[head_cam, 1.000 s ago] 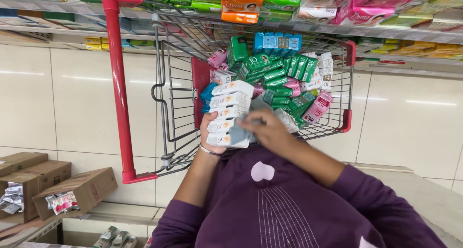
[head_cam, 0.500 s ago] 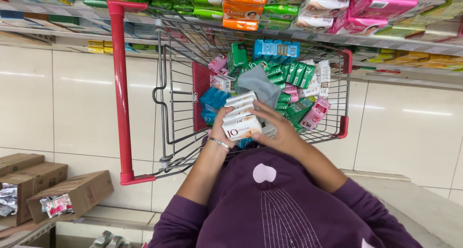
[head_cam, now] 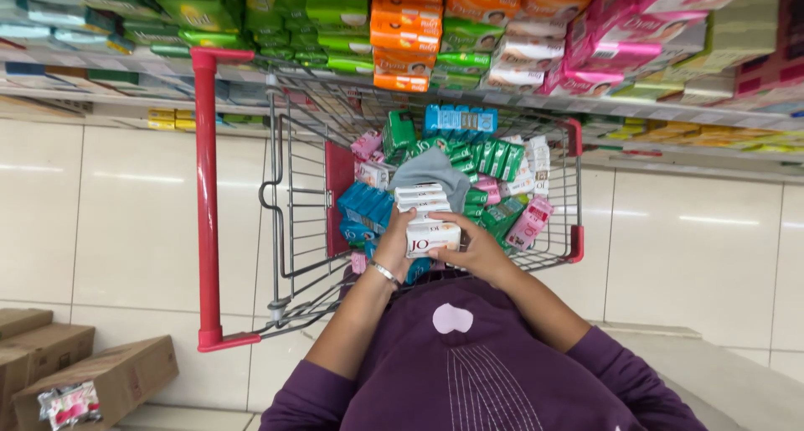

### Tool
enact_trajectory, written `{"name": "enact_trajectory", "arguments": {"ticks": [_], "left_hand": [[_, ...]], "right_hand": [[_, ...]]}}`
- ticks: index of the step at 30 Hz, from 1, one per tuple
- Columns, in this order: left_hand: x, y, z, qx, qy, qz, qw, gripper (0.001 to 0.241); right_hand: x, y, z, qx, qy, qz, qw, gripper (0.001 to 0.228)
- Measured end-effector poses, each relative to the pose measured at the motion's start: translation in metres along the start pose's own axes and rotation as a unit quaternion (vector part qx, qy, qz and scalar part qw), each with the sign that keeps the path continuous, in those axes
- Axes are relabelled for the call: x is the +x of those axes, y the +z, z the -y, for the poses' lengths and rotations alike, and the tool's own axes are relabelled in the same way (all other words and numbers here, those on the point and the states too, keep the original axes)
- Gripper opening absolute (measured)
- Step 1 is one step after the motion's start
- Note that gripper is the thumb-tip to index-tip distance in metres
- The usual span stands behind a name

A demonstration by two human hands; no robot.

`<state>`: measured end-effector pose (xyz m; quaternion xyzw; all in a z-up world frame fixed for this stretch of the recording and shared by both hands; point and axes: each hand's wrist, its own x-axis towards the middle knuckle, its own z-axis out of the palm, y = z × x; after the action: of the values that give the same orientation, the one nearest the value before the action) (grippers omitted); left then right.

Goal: The recorder wipes down packages of soap with a cloth before arranging them neatly on the store shelves.

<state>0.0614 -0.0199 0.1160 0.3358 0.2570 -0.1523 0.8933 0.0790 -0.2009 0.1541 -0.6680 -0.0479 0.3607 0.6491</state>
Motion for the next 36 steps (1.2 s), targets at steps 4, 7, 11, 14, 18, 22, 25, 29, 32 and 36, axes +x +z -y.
{"name": "enact_trajectory", "arguments": {"ticks": [4,7,11,14,18,22,25,29,32,36], "left_hand": [[-0.021,0.033,-0.039,0.055,0.055,0.040,0.996,0.065],[-0.027,0.046,-0.056,0.089,0.088,0.082,0.989,0.082],[-0.039,0.065,-0.083,0.185,0.215,0.165,0.945,0.100],[-0.062,0.096,-0.115,0.191,0.248,0.226,0.922,0.116],[-0.085,0.132,-0.156,0.205,0.279,0.282,0.895,0.125],[-0.088,0.167,-0.196,0.268,0.375,0.310,0.832,0.123],[-0.095,0.198,-0.223,0.223,0.382,0.378,0.813,0.123],[-0.082,0.227,-0.252,0.228,0.412,0.415,0.778,0.122],[-0.078,0.247,-0.270,0.242,0.412,0.421,0.771,0.123],[-0.054,0.258,-0.285,0.297,0.416,0.369,0.777,0.123]], "right_hand": [[0.003,-0.002,0.019,0.006,-0.065,0.006,0.998,0.069],[0.005,-0.007,0.044,0.001,-0.147,0.002,0.989,0.072],[-0.001,-0.011,0.092,-0.063,-0.241,-0.034,0.968,0.071],[-0.011,-0.012,0.131,-0.128,-0.303,-0.062,0.942,0.070],[-0.028,-0.013,0.182,-0.204,-0.403,-0.081,0.888,0.072],[-0.033,-0.012,0.229,-0.218,-0.482,-0.109,0.841,0.081],[-0.031,-0.012,0.259,-0.170,-0.534,-0.128,0.818,0.100],[-0.031,-0.013,0.302,-0.129,-0.568,-0.134,0.802,0.114],[-0.028,-0.017,0.323,-0.120,-0.557,-0.148,0.808,0.111],[-0.014,-0.028,0.333,-0.102,-0.514,-0.180,0.832,0.103]]}}
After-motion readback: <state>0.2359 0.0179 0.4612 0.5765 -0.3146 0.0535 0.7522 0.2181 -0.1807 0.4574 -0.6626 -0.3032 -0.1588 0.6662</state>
